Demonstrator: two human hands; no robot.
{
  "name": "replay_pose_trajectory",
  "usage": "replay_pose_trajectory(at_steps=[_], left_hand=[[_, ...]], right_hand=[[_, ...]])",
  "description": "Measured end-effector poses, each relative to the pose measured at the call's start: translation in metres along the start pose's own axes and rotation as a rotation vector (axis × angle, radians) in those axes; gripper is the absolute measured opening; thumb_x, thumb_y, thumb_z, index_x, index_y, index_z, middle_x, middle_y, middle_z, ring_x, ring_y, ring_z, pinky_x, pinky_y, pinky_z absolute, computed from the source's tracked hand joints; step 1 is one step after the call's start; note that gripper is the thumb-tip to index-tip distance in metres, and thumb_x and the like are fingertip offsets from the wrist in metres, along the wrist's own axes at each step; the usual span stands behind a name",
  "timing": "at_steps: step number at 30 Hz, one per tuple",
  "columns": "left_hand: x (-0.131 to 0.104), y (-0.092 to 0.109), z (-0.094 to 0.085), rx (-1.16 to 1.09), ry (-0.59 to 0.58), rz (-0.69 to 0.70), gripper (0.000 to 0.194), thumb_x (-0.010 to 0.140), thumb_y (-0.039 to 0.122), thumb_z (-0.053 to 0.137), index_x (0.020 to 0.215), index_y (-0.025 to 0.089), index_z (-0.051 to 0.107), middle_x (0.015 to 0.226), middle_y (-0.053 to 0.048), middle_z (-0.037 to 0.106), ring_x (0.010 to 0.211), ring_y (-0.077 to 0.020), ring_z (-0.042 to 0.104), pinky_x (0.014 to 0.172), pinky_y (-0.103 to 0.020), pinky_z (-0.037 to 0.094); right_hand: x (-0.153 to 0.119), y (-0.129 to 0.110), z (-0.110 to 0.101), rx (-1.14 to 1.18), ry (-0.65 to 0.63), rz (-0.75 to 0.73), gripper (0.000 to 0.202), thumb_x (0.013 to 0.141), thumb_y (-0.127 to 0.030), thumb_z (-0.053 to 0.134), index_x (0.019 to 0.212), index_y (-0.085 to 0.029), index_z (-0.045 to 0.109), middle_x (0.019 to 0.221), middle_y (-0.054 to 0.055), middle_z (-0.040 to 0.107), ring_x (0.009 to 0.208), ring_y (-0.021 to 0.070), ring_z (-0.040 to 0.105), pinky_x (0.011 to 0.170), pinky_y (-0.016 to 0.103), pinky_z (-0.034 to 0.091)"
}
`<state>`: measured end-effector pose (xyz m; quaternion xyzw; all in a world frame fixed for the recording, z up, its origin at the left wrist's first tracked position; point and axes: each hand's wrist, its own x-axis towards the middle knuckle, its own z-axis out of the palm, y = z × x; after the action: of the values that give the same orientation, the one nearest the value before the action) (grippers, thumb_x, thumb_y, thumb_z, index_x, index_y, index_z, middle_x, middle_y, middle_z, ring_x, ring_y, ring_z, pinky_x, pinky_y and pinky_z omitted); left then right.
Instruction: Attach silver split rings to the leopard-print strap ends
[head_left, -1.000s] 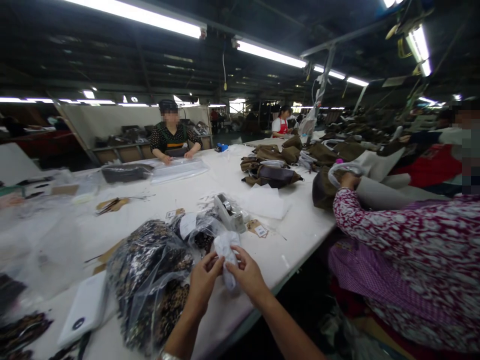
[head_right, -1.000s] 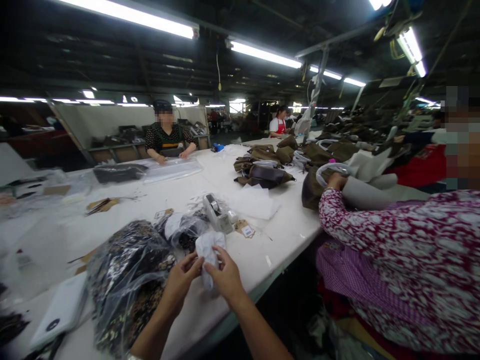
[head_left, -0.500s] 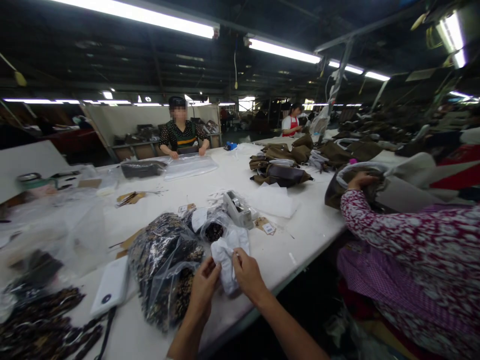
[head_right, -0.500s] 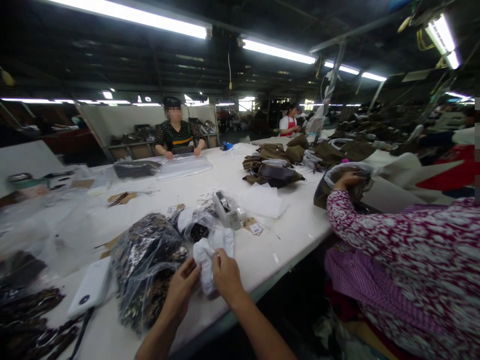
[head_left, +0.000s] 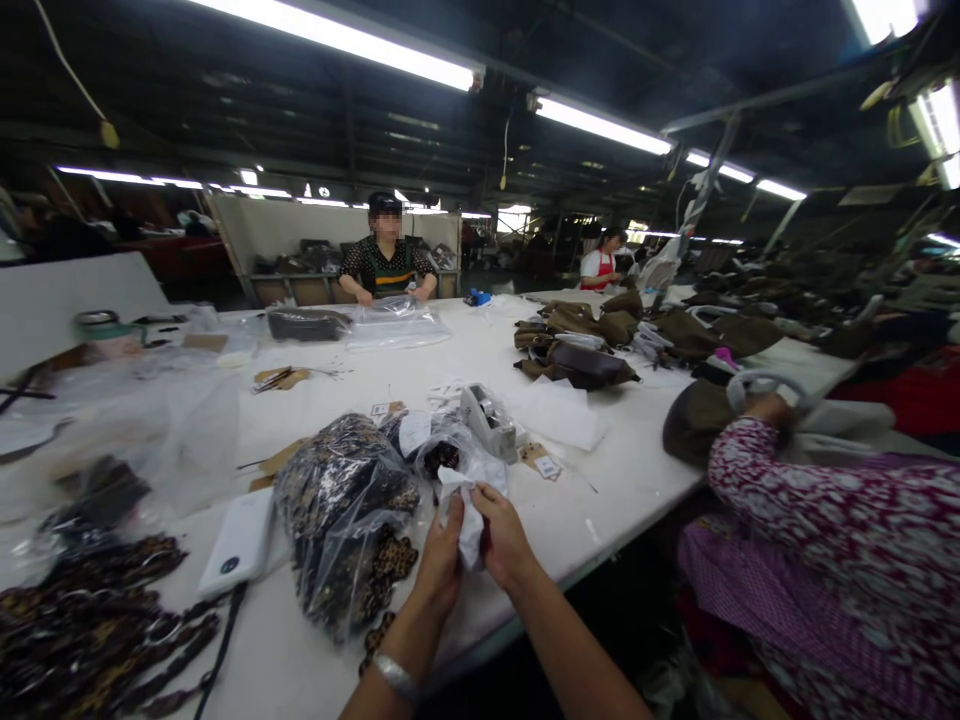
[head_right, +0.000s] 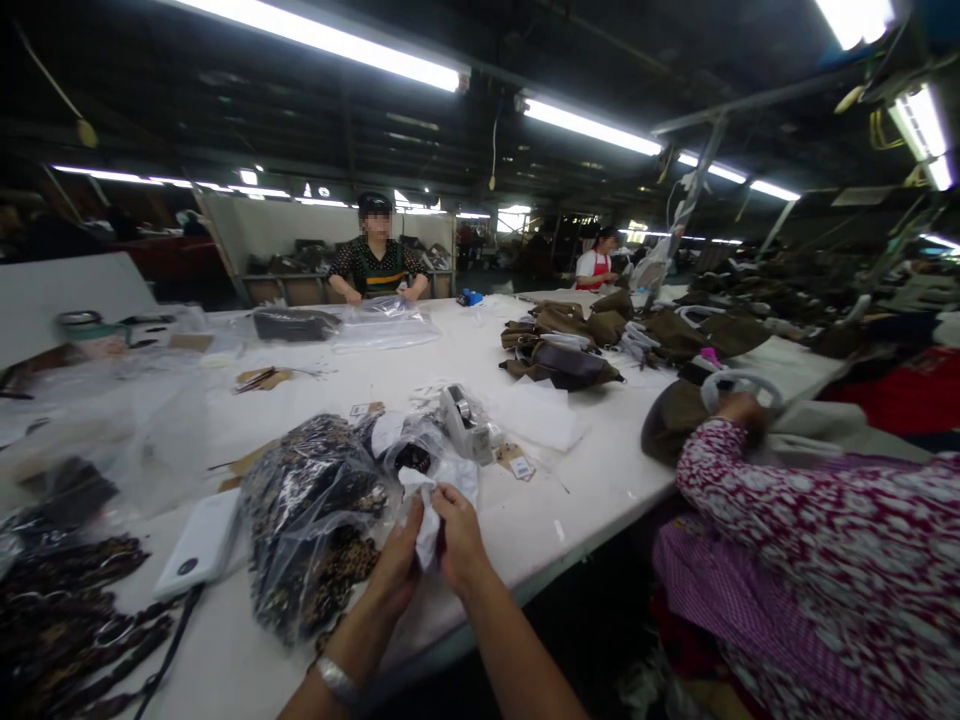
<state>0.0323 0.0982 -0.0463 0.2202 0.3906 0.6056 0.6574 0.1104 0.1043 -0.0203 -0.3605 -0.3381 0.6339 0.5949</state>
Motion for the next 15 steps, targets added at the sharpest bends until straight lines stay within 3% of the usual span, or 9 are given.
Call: replay_pose_trajectory(at_steps=[4, 8, 12, 15], left_hand=[[0.008, -0.004, -0.009, -0.046, 0.033, -0.025, 0.046, 0.072, 0.036, 0.082, 0.109, 0.014, 0.066, 0.105, -0.012, 0.075, 0.099, -0.0255, 0.071, 0.092, -0.036, 0.054], [0.014, -0.006, -0.018, -0.056, 0.062, -0.081, 0.032, 0.077, 0.03, 0.077, 0.103, 0.014, 0.066, 0.098, -0.012, 0.076, 0.089, -0.0247, 0.073, 0.082, -0.036, 0.059], [0.019, -0.008, -0.018, -0.014, 0.102, -0.088, 0.027, 0.079, 0.035, 0.075, 0.092, 0.013, 0.065, 0.084, -0.01, 0.075, 0.08, -0.0237, 0.074, 0.072, -0.034, 0.06], [0.019, -0.007, -0.015, 0.044, 0.103, -0.037, 0.033, 0.081, 0.042, 0.07, 0.099, 0.014, 0.065, 0.091, -0.01, 0.075, 0.086, -0.0236, 0.073, 0.074, -0.034, 0.059]], right_hand=[[0.007, -0.009, -0.008, 0.118, 0.075, -0.02, 0.027, 0.069, -0.04, 0.075, 0.085, -0.02, 0.065, 0.077, 0.002, 0.072, 0.073, 0.0217, 0.068, 0.065, 0.031, 0.053], [0.015, -0.019, -0.02, 0.171, 0.118, -0.036, 0.028, 0.071, -0.042, 0.074, 0.087, -0.021, 0.065, 0.077, 0.002, 0.073, 0.075, 0.0235, 0.07, 0.067, 0.034, 0.055], [0.024, -0.029, -0.02, 0.171, 0.117, -0.061, 0.027, 0.072, -0.038, 0.076, 0.09, -0.02, 0.065, 0.075, 0.001, 0.073, 0.078, 0.0235, 0.07, 0.069, 0.034, 0.055], [0.027, -0.036, -0.016, 0.154, 0.107, -0.089, 0.028, 0.071, -0.035, 0.077, 0.091, -0.02, 0.064, 0.075, -0.001, 0.073, 0.079, 0.0224, 0.07, 0.07, 0.032, 0.054]])
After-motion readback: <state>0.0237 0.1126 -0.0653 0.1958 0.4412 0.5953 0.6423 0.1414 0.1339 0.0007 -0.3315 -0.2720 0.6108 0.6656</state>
